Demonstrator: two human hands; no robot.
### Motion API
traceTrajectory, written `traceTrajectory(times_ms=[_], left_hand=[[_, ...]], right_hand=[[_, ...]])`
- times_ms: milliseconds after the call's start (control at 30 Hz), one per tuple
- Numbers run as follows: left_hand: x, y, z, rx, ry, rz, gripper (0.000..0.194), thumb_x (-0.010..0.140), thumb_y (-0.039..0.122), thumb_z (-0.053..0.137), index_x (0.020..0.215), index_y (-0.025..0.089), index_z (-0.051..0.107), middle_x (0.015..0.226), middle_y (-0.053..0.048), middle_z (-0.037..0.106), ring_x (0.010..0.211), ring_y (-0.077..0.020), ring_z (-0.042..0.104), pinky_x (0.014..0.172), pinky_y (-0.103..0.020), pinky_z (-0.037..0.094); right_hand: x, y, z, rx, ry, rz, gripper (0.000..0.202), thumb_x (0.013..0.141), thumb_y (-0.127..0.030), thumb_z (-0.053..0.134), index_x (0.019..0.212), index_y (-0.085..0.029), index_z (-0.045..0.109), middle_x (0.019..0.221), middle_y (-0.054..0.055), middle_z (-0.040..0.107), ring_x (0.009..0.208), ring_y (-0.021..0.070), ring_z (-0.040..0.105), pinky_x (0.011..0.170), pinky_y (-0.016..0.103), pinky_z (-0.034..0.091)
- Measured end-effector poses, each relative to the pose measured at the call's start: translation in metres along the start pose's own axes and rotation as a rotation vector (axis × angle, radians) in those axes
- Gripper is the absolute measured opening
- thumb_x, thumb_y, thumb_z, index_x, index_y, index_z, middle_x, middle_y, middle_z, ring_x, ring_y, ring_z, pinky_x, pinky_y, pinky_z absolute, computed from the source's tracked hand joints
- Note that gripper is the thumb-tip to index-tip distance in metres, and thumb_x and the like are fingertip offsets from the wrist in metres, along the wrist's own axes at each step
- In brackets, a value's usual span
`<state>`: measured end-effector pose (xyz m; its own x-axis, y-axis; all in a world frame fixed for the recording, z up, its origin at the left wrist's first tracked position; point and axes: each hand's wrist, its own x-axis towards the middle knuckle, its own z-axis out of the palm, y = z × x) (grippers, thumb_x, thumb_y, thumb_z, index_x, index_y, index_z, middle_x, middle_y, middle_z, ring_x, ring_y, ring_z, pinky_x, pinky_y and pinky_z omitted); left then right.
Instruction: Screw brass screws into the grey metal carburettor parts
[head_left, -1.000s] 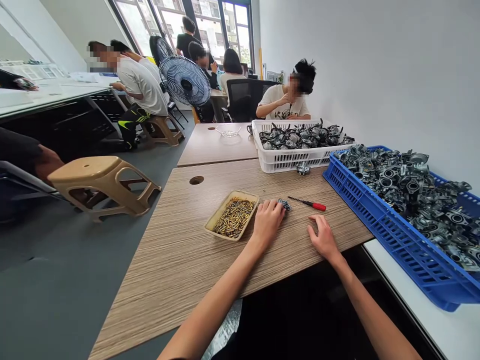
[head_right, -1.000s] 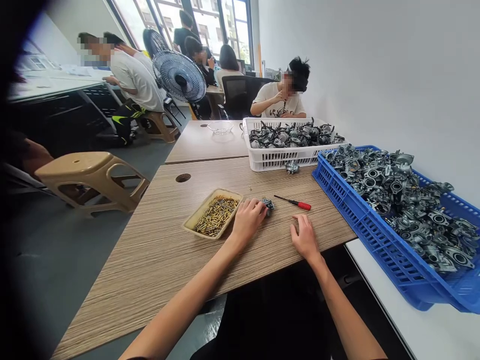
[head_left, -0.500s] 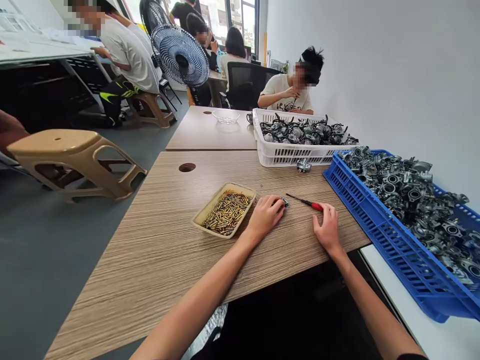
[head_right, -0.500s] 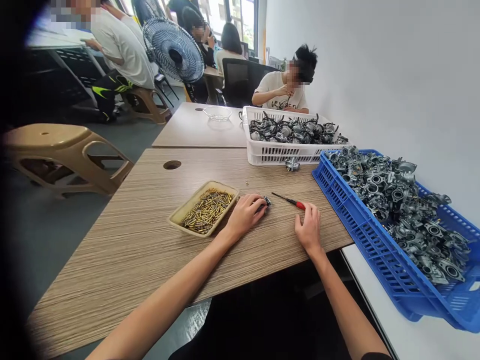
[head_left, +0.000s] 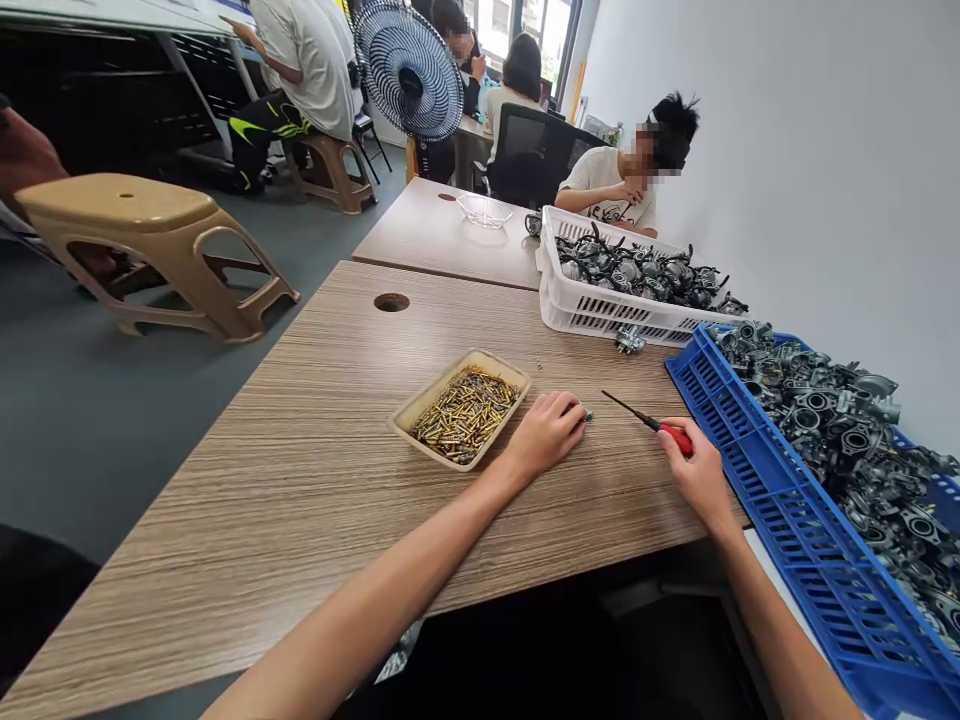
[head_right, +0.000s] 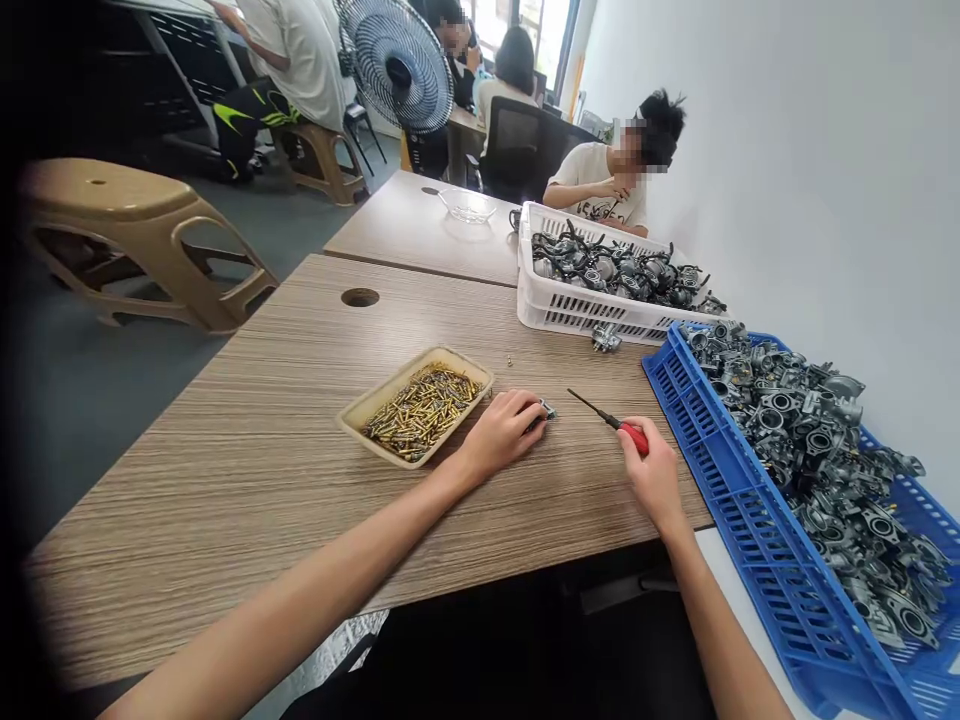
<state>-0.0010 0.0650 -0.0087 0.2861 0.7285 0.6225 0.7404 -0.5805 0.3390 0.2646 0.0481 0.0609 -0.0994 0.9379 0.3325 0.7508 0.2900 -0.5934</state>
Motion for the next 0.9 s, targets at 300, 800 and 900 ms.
traceTrajectory(times_ms=[300,800,900], left_hand=[[-0.002,0.012,-0.007,-0.02,-0.013,0.03,0.014,0.1,0.023,0.05,0.097,0.02,0.064,0.101,-0.007,0.063,0.095,-0.022,0.058,0.087,-0.036,0.048],[-0.004,0.016,-0.01,-0.021,-0.035,0.023,0.015,0.099,0.023,0.05,0.096,0.021,0.065,0.102,-0.008,0.064,0.097,-0.024,0.057,0.091,-0.041,0.046],[-0.004,0.016,-0.01,-0.053,-0.037,0.007,0.014,0.098,0.022,0.051,0.096,0.022,0.065,0.103,-0.008,0.064,0.099,-0.0241,0.057,0.093,-0.041,0.047]], right_hand=[[-0.022,-0.045,-0.054,0.079,-0.126,0.05,0.035,0.092,-0.055,0.064,0.095,-0.021,0.072,0.076,0.003,0.071,0.072,0.0203,0.067,0.073,0.03,0.051],[-0.017,-0.055,-0.051,-0.048,-0.215,-0.033,0.036,0.097,-0.056,0.056,0.094,-0.023,0.07,0.081,0.004,0.073,0.075,0.0215,0.067,0.073,0.031,0.051],[-0.017,-0.059,-0.053,-0.087,-0.261,-0.061,0.034,0.099,-0.054,0.054,0.095,-0.024,0.069,0.088,0.005,0.074,0.081,0.0223,0.067,0.077,0.031,0.052]])
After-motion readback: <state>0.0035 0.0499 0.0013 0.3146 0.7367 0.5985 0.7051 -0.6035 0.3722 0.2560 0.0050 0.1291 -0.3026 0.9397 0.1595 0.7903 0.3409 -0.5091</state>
